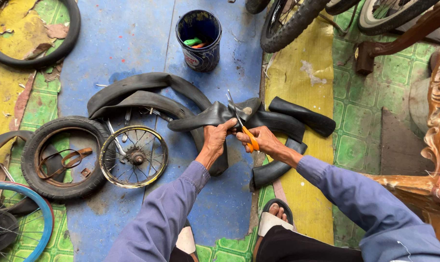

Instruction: The person cuts old bicycle inner tubes into sections with scissors while working on the floor, then gathers the cut tube pieces, carries them across the shop, and hangs them with other tubes.

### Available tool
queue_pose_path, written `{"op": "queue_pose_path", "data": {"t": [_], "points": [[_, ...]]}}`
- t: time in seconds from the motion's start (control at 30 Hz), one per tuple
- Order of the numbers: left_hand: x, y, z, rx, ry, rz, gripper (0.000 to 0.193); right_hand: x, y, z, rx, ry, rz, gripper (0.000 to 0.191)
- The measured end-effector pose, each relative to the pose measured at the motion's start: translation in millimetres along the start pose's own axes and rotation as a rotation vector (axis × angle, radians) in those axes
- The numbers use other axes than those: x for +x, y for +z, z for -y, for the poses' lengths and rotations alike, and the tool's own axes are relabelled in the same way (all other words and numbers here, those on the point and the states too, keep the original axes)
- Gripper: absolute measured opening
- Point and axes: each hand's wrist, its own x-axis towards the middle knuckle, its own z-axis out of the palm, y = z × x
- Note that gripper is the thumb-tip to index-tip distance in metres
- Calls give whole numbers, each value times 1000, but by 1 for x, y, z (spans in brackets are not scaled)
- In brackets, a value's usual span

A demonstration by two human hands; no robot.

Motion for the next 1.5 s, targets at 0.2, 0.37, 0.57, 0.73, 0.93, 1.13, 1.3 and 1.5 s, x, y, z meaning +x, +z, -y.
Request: {"op": "queue_pose_path", "data": {"t": [0.2, 0.37, 0.57, 0.73, 0.93, 1.13, 1.3, 1.5], "points": [[0, -5, -2, 67, -13, 34, 22, 3, -7, 2, -207, 48, -85, 54], [1, -8, -2, 110, -41, 39, 25, 11, -12, 3, -176, 11, 4, 53], [7, -18, -7, 245, -6, 31, 20, 11, -19, 6, -194, -3, -33, 52], [14, -24, -23, 303, 20, -38, 16, 5, -17, 8, -85, -29, -28, 48], [5, -12, -29, 495, -18, -26, 19, 6, -8, 10, -85, -11, 4, 50], [12, -22, -31, 690, 167, 5, 35, -1, -4, 9, -180, -67, -60, 51], [23, -31, -42, 865, 126, -112, 32, -1, -20, 10, -157, -26, 41, 44], [21, -14, -44, 676, 92, -140, 34, 7, -57, 21, -1, 36, 139, 42]]}}
